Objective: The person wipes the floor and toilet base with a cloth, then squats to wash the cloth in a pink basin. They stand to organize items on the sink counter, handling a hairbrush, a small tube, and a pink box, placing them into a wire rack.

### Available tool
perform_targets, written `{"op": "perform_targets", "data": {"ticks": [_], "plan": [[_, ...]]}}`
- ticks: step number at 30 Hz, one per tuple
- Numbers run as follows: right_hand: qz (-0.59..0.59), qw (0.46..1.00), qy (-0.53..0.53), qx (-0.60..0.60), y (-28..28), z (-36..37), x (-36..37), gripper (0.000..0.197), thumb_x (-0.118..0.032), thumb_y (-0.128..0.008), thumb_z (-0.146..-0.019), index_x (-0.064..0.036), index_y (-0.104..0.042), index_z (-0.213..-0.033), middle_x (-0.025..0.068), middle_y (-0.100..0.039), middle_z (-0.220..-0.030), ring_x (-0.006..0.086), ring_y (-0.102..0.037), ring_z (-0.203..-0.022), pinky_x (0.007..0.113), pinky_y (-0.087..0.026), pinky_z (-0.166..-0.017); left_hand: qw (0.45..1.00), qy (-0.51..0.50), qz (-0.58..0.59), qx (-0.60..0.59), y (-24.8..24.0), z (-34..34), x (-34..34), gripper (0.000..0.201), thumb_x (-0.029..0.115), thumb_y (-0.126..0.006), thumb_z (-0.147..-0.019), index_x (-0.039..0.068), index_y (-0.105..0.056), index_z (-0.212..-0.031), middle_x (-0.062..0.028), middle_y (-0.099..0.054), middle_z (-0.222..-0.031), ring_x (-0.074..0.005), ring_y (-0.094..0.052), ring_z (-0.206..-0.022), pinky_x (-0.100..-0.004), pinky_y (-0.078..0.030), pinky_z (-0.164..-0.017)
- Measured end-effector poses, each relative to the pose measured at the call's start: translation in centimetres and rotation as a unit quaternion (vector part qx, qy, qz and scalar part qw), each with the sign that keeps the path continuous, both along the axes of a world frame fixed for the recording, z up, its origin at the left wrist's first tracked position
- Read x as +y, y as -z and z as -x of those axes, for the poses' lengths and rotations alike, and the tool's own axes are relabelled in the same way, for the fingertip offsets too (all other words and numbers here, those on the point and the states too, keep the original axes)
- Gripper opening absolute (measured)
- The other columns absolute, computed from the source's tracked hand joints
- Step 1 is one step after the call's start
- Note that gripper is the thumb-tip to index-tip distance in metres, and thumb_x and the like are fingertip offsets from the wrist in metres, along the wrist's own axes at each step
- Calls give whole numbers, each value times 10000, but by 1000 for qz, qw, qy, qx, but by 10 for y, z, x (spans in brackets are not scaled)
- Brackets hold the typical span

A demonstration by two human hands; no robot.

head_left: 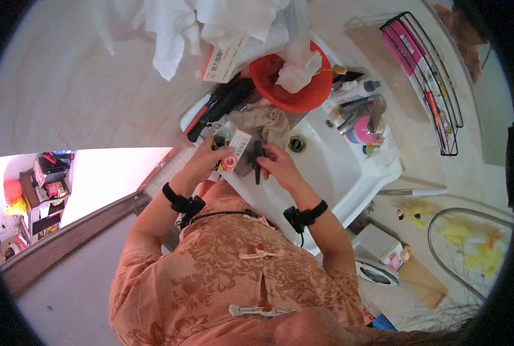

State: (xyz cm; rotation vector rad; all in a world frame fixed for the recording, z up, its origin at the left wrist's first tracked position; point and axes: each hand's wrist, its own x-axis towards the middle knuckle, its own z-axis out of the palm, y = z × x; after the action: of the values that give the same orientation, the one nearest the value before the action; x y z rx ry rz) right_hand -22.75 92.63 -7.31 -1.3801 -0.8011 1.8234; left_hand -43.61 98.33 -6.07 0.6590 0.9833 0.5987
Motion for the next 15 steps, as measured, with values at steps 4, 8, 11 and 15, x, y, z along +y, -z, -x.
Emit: {"op": "perform_targets", "data": {"ticks": [4, 8, 11, 15], "plan": [[-101, 959, -50, -261, 5, 13, 18, 438, -175, -634, -769, 32, -461, -1114, 129, -574, -735, 247, -568, -615, 352, -471, -571, 995, -34, -81, 43, 4, -4, -7, 383, 66, -629, -754, -13, -474, -1095, -75, -578, -939, -131, -571, -784, -260, -481, -684], [-234, 872, -44, -428, 18, 38, 29, 506, -165, -649, -730, 24, -442, -1151, 219, -580, -890, 376, -566, -815, 412, -464, -696, 976, -47, -125, 172, -4, -15, -1, 286, 55, -625, -744, -9, -484, -984, -66, -579, -827, -122, -568, -652, -255, -475, -568], [-293, 849, 7, -440, 23, 45, 31, 527, -149, -646, -725, 6, -432, -1182, 237, -566, -965, 379, -561, -852, 410, -459, -717, 937, -105, -262, 204, -6, -21, 3, 363, 46, -653, -712, -3, -428, -992, -66, -561, -739, -117, -541, -561, -258, -459, -502], [-279, 861, -19, -424, 19, 35, 22, 518, -92, -621, -742, -12, -416, -1211, 229, -545, -1031, 358, -569, -858, 394, -468, -714, 922, -123, -262, 257, 4, -24, -1, 562, 85, -722, -665, -12, -364, -1088, -114, -550, -860, -171, -564, -683, -268, -471, -583]]}}
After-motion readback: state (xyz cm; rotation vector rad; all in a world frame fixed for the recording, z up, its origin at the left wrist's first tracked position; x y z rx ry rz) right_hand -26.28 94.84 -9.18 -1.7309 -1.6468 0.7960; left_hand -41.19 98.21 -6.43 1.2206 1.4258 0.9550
